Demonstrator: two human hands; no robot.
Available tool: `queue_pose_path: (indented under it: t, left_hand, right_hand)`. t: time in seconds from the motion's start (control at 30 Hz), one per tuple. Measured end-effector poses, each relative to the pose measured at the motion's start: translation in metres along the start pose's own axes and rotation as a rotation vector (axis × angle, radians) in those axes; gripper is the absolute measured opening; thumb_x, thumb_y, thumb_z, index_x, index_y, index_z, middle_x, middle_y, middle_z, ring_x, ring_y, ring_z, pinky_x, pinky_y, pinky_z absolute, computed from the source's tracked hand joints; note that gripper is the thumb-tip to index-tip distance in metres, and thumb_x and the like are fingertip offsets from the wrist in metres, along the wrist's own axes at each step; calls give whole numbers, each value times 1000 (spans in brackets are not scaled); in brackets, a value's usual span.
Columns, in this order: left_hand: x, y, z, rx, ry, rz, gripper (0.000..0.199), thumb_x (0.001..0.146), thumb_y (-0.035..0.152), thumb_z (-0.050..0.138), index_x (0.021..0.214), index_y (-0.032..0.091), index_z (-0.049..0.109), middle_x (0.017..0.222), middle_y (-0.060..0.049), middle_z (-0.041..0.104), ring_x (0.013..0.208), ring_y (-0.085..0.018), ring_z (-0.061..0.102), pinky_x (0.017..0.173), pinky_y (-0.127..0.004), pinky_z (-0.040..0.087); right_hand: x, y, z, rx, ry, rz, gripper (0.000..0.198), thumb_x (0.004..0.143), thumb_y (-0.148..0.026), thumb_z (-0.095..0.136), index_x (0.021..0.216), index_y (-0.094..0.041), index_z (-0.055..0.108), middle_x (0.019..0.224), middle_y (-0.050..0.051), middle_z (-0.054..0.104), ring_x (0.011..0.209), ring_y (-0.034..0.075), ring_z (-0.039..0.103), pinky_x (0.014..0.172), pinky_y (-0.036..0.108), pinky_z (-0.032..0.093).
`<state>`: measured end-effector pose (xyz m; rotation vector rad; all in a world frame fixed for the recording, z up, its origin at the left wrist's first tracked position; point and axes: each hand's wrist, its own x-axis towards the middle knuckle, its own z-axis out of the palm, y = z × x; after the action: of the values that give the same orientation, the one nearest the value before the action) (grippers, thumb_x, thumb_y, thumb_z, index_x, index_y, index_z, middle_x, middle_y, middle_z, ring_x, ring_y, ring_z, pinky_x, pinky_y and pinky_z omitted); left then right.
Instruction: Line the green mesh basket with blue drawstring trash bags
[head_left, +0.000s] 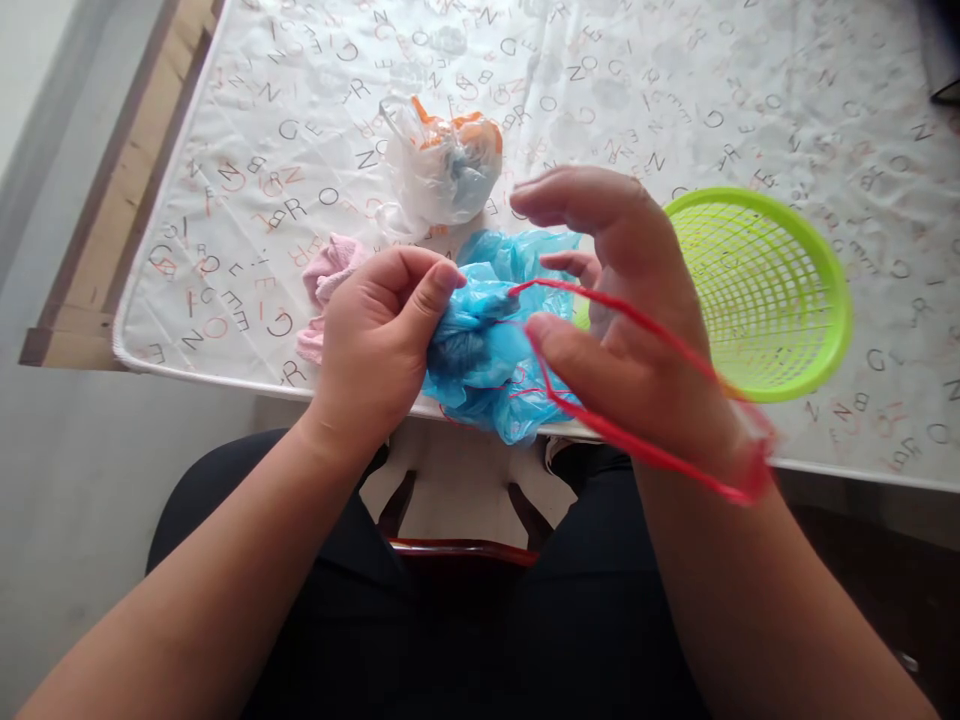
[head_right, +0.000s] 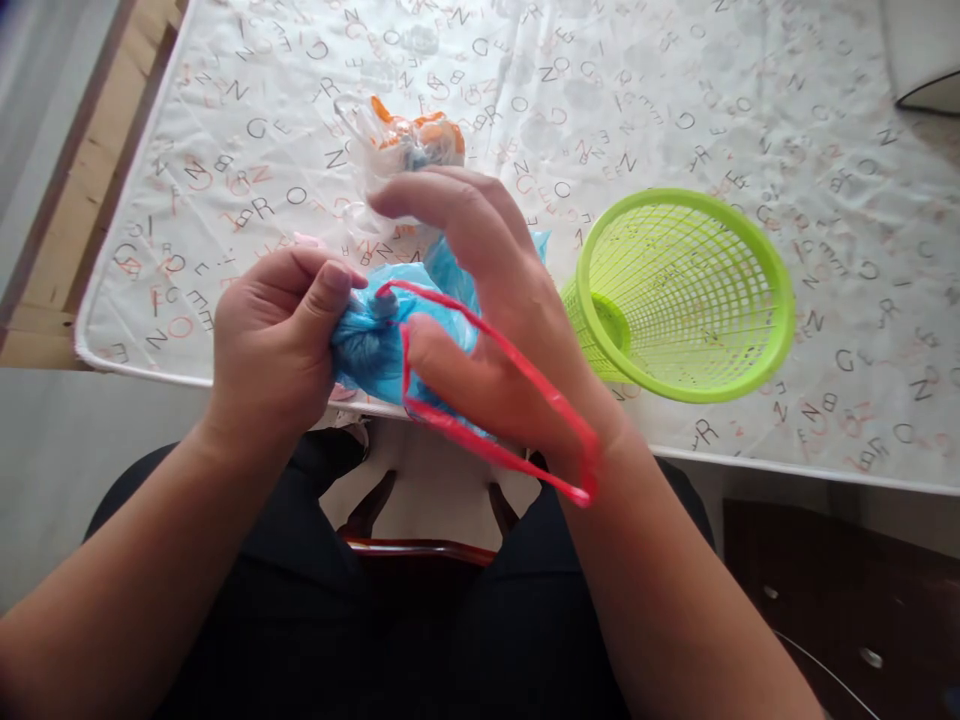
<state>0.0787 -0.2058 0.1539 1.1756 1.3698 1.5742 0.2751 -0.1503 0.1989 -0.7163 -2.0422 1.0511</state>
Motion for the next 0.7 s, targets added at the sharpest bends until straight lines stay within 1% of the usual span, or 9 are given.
queue_pose_path:
  t: [0.03,0.07,0.1,0.13,0.2,0.3,0.37,0.47,0.7]
  left_hand:
    - [-1,2,1,27,3,9,33,93,56,84,89,25,75,81,-1,68,71,-13,58,59,-32,47]
    - [-1,4,2,51,4,14,33,95,57,82,90,25,75,81,-1,68,73,-14,60,60,-32,48]
    - [-2,6,2,74,3,21,34,96,58,79,91,25,74,80,-2,68,74,-15,61,61,-33,49]
    - [-2,7,2,92,-1,40,34,96,59,78,92,26,75,79,-2,67,75,-16,63,61,-33,50]
    - [-4,9,0,136,-28,91,31,95,58,81,95,27,75,80,-2,68,77,-18,65,64,-34,53]
    - [-5,11,-2,215,-102,163,24,89,45,90,98,28,76,90,-3,73,88,-21,69,75,-38,59]
    - [-6,13,-2,266,-124,194,18,89,35,91,98,29,77,97,-3,75,96,-23,69,84,-41,62]
    - [-6,14,-3,321,-135,228,9,93,30,86,100,31,79,100,-3,75,101,-24,68,91,-43,63]
    - [-9,9,-12,309,-137,254,5,97,37,81,94,33,80,98,-6,71,100,-24,68,91,-44,64]
  right_hand:
    - [0,-2,-1,4,-55,-35,60,87,-11,70,142,-33,62,153,2,57,147,26,50,118,45,51]
    - [0,-2,-2,0,-93,-45,54,89,-14,72,139,-34,65,149,1,61,142,25,55,116,44,53]
    - [1,-1,-1,-10,-101,-39,43,92,-17,74,131,-36,71,139,1,68,130,24,63,111,42,57]
    - [0,1,1,-12,-74,-13,31,94,-20,75,120,-37,75,124,0,74,115,23,68,103,41,60]
    - [0,9,6,26,45,58,15,94,-24,80,104,-36,78,100,-1,76,92,22,70,88,39,63]
    - [-1,19,13,189,215,177,5,94,-32,83,97,-32,79,88,-1,74,78,18,68,72,34,61]
    - [-1,22,16,281,276,229,8,96,-35,83,93,-29,78,84,-2,73,72,14,65,63,30,58]
    - [0,20,19,303,315,270,14,97,-40,81,93,-28,76,86,-2,73,71,12,65,61,28,57]
    - [0,9,21,247,365,250,10,98,-38,79,97,-30,74,98,-1,76,85,18,73,73,36,66]
